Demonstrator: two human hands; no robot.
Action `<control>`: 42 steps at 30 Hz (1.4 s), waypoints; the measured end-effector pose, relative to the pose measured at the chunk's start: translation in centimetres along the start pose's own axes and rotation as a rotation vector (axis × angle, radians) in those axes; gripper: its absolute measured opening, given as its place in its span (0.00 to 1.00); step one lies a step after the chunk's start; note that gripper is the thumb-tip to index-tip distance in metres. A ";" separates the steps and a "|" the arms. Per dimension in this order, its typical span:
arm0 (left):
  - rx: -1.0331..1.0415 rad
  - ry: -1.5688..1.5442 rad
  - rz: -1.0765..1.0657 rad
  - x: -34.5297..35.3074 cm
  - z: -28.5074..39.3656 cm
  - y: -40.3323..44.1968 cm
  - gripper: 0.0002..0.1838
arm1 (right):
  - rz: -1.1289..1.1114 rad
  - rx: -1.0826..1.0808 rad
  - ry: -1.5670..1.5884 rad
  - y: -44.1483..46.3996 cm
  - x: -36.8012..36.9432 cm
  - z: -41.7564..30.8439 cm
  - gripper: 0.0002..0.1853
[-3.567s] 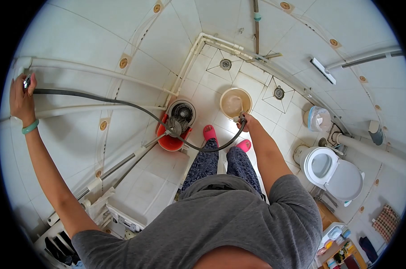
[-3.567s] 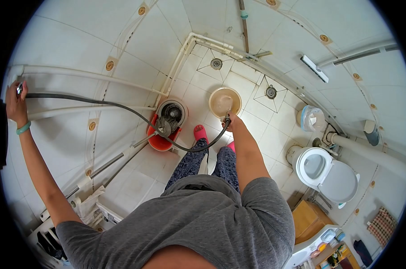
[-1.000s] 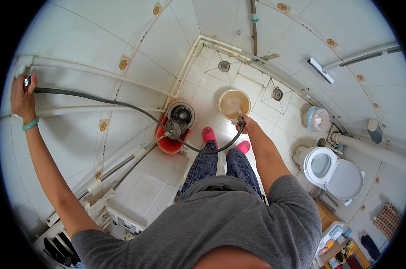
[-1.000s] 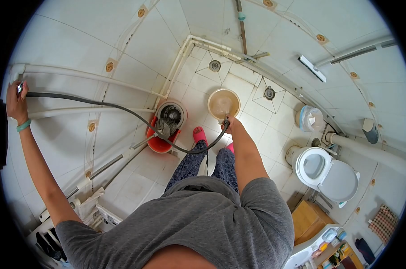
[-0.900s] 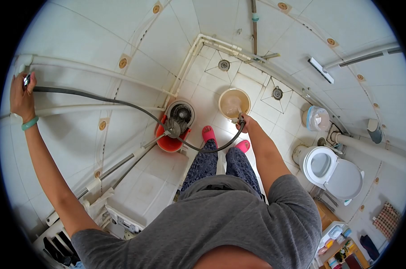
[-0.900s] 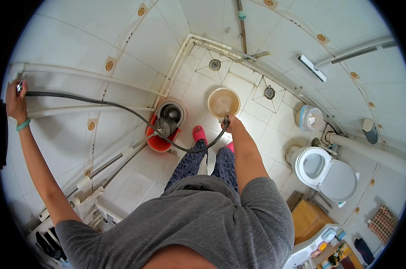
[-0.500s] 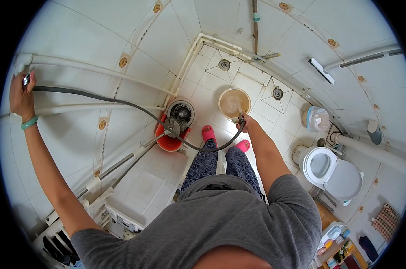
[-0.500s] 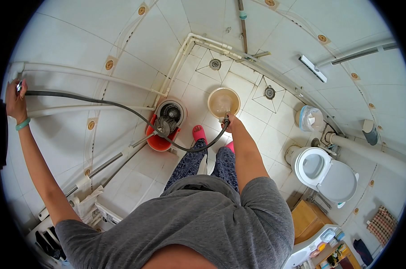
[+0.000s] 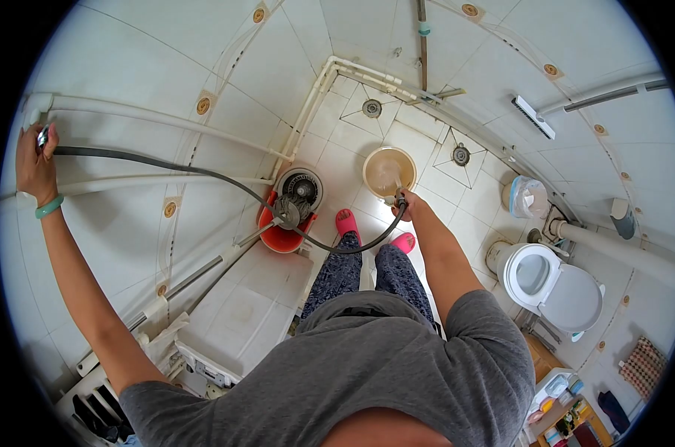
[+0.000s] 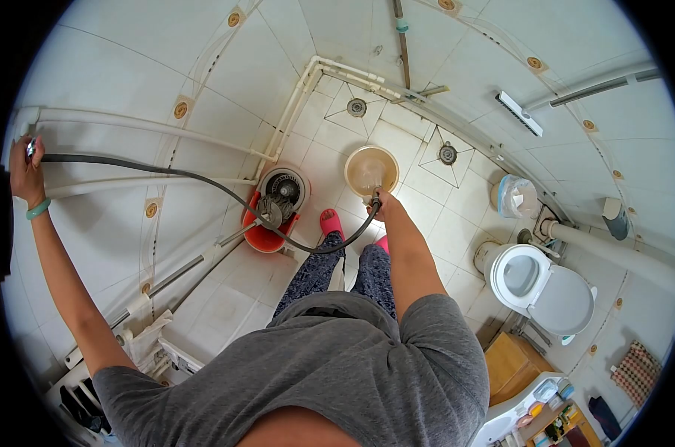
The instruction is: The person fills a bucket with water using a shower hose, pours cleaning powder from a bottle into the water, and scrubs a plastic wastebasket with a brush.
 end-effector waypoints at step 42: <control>-0.177 -0.176 -0.047 0.7 -2.2 -1.7 0.14 | -0.042 -0.012 0.052 0.0 0.5 0.1 0.23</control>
Point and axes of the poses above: each hand's wrist, its own y-axis towards the middle knuckle, its own x-axis out of the palm, z = x × y, the point moved 8 cm from there along y, towards the middle knuckle, and after that the axes turned 12 degrees about z, right-handed, at the moved point
